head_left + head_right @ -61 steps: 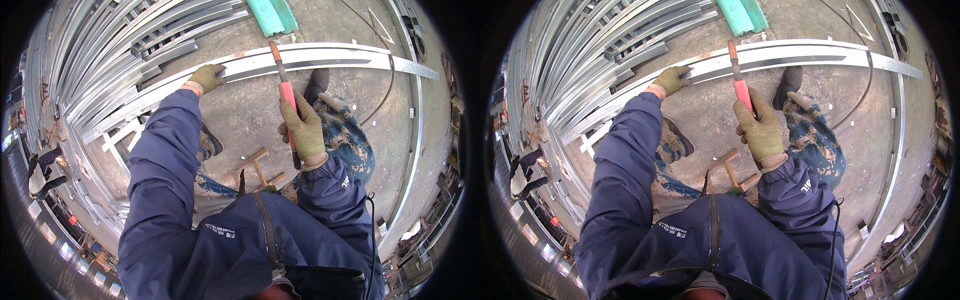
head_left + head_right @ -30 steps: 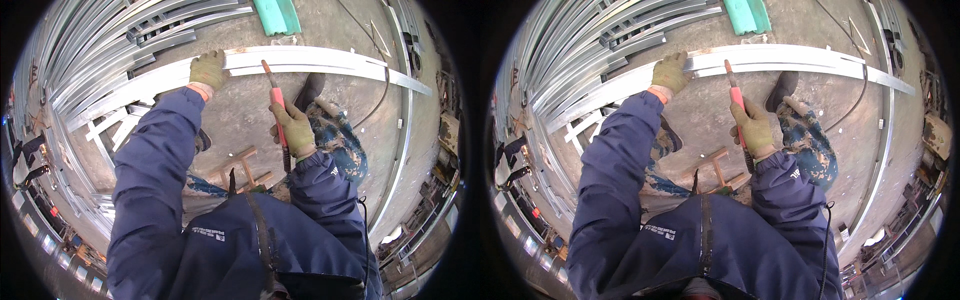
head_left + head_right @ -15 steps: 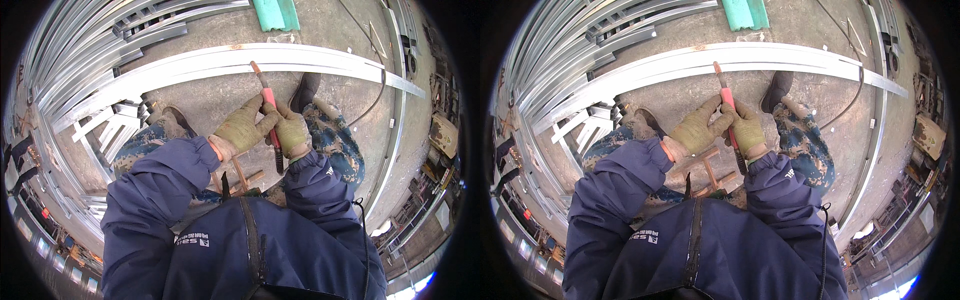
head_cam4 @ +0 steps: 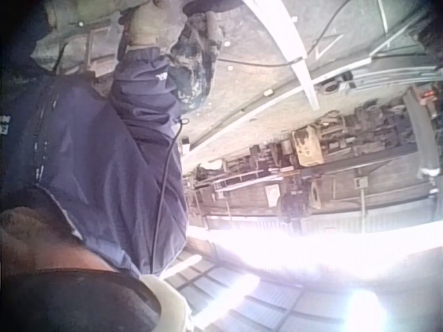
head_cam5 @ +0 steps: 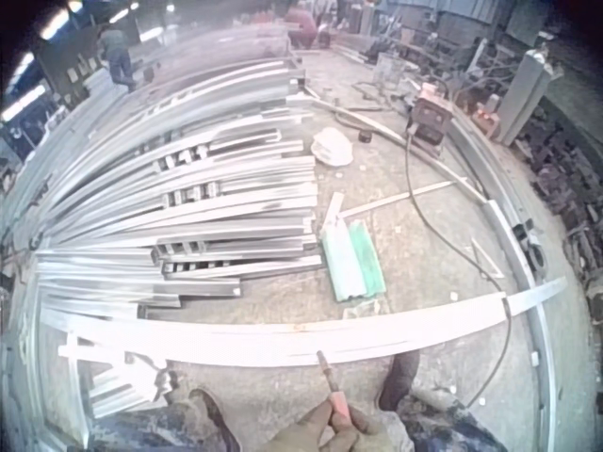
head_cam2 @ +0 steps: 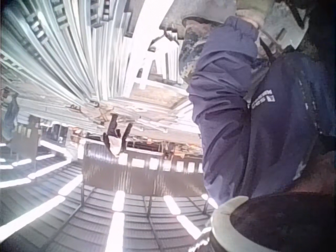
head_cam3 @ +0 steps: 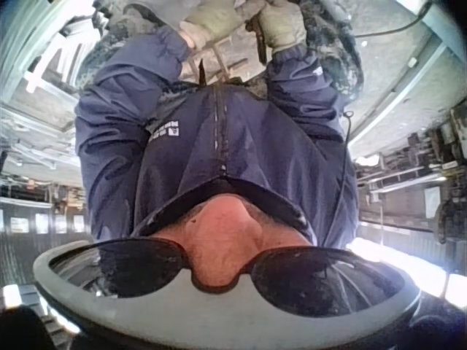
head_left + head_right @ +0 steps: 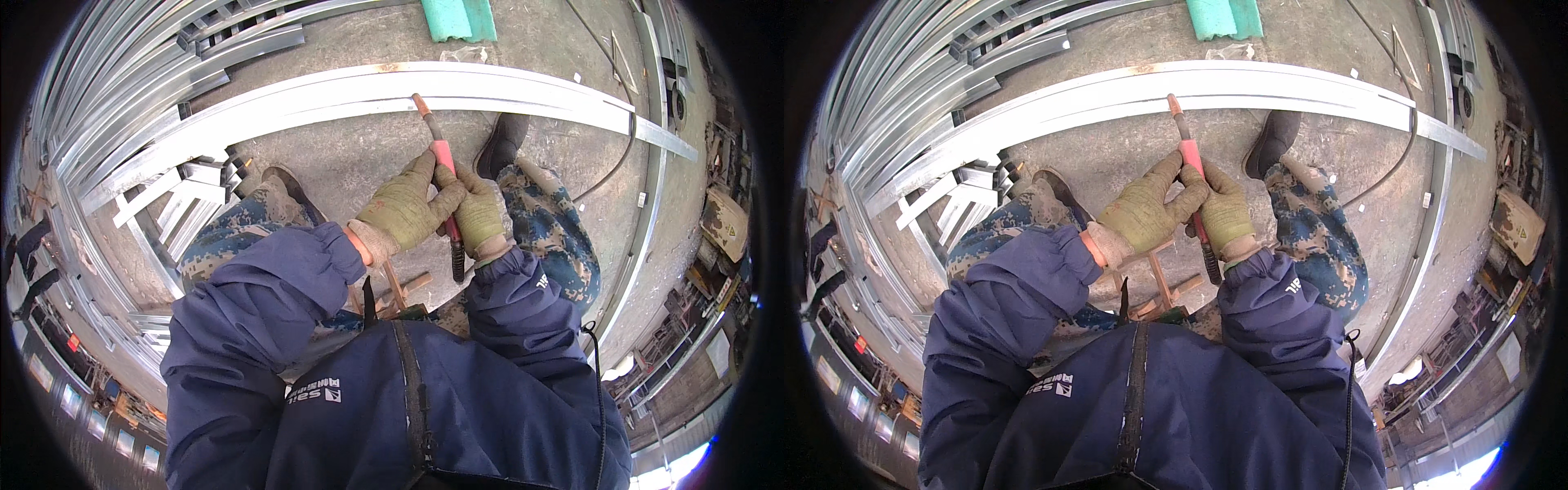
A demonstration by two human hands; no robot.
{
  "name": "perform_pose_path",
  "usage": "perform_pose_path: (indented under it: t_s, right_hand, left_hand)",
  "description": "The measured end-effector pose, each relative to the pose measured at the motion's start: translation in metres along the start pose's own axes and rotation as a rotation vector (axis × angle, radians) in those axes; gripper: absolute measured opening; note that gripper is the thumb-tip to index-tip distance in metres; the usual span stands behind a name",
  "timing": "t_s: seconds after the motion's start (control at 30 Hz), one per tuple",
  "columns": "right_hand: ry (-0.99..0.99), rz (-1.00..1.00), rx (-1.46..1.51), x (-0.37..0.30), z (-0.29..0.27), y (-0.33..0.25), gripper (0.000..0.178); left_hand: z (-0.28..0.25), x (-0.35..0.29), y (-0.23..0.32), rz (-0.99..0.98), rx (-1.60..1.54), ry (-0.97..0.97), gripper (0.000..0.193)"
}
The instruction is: The person welds metal frame components using a welding torch, creating bright sparks. They repeatedly position and tack weld metal bars on the floor, then move to a different pile of metal pieces to continue welding.
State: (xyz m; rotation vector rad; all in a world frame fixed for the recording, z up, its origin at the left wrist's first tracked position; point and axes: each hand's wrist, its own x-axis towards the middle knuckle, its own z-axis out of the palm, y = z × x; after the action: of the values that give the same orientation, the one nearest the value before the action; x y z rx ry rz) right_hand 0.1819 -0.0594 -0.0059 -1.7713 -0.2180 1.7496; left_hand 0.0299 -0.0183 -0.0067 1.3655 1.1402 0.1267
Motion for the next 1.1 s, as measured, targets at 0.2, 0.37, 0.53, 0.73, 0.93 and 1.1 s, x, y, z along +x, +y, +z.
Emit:
perform_pose_path:
  t_s: [0.2, 0.37, 0.53, 0.73, 0.93, 1.1]
  right_hand:
    - [0.005, -0.033, -0.073, -0.004, 0.003, -0.007, 0.045]
    - [-0.04, -0.025, -0.028, 0.001, -0.001, 0.0, 0.047]
    - [-0.053, -0.046, -0.04, 0.001, -0.002, 0.0, 0.048]
    - [0.008, -0.045, -0.024, 0.001, 0.001, -0.001, 0.043]
    - [-0.01, -0.063, -0.049, 0.001, -0.002, 0.0, 0.041]
    - [0.03, -0.058, -0.06, -0.002, 0.004, -0.005, 0.043]
  left_hand:
    - [-0.007, 0.001, 0.007, 0.009, 0.043, -0.006, 0.072]
    - [-0.01, 0.0, 0.012, -0.003, 0.04, -0.022, 0.075]
    - [-0.011, 0.003, 0.011, -0.024, 0.035, -0.062, 0.079]
    - [-0.006, 0.001, 0.005, -0.008, -0.008, -0.018, 0.082]
    - [-0.004, 0.002, 0.004, 0.01, 0.026, -0.002, 0.082]
    - [-0.005, 0.001, 0.008, 0.0, -0.009, 0.018, 0.079]
